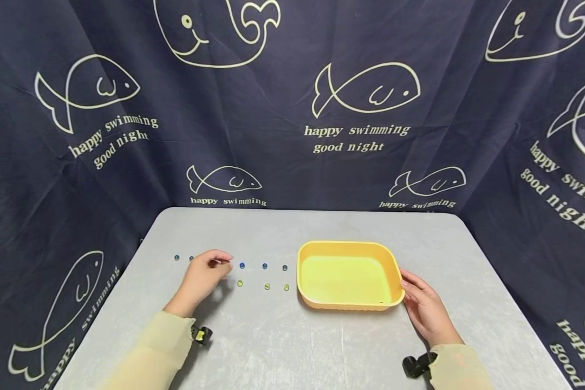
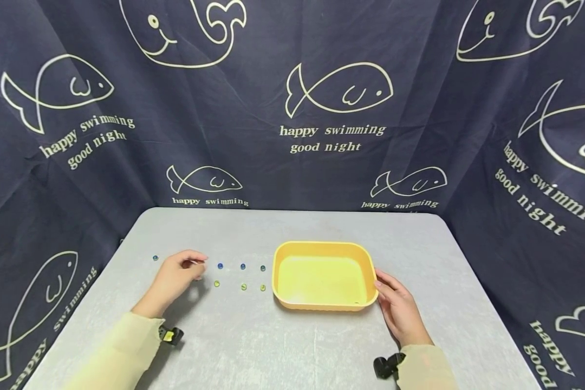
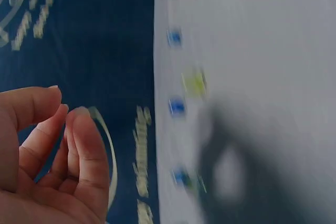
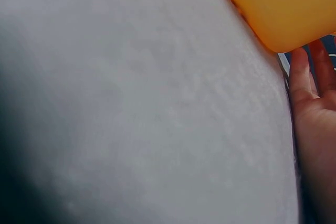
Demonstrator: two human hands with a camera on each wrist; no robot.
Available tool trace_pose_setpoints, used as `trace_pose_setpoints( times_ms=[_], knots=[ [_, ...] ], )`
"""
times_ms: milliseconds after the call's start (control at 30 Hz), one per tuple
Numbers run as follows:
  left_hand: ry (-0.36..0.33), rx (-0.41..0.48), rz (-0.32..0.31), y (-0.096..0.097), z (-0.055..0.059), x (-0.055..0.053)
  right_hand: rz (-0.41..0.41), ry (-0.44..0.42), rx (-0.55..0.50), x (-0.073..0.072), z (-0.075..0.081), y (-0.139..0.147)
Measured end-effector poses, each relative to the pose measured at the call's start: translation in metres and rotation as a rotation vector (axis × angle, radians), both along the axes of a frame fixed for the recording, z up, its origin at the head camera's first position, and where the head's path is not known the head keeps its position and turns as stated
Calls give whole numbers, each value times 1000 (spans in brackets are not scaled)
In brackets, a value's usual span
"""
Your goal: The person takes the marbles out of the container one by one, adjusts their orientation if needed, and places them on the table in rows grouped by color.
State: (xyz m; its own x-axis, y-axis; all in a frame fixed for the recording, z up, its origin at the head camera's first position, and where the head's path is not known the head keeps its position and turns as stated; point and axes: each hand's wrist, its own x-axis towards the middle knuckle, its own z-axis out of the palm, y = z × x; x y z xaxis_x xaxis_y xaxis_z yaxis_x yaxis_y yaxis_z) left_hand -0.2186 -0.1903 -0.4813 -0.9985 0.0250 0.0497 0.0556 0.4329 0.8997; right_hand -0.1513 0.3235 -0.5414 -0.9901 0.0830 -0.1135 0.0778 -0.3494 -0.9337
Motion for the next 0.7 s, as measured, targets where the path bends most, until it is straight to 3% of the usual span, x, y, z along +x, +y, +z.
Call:
trace_pose_setpoints(
  times_ms=[300,500,700],
  knots=[
    [-9,21,-256,80,14,5,8,12,-15,0,-2,1],
    [-33,60,-387,119,13,5,0,5,-2,0,-2,1],
    [-21,31,-514,155,15,9,-9,-14,17,-1,-2,0]
  ],
)
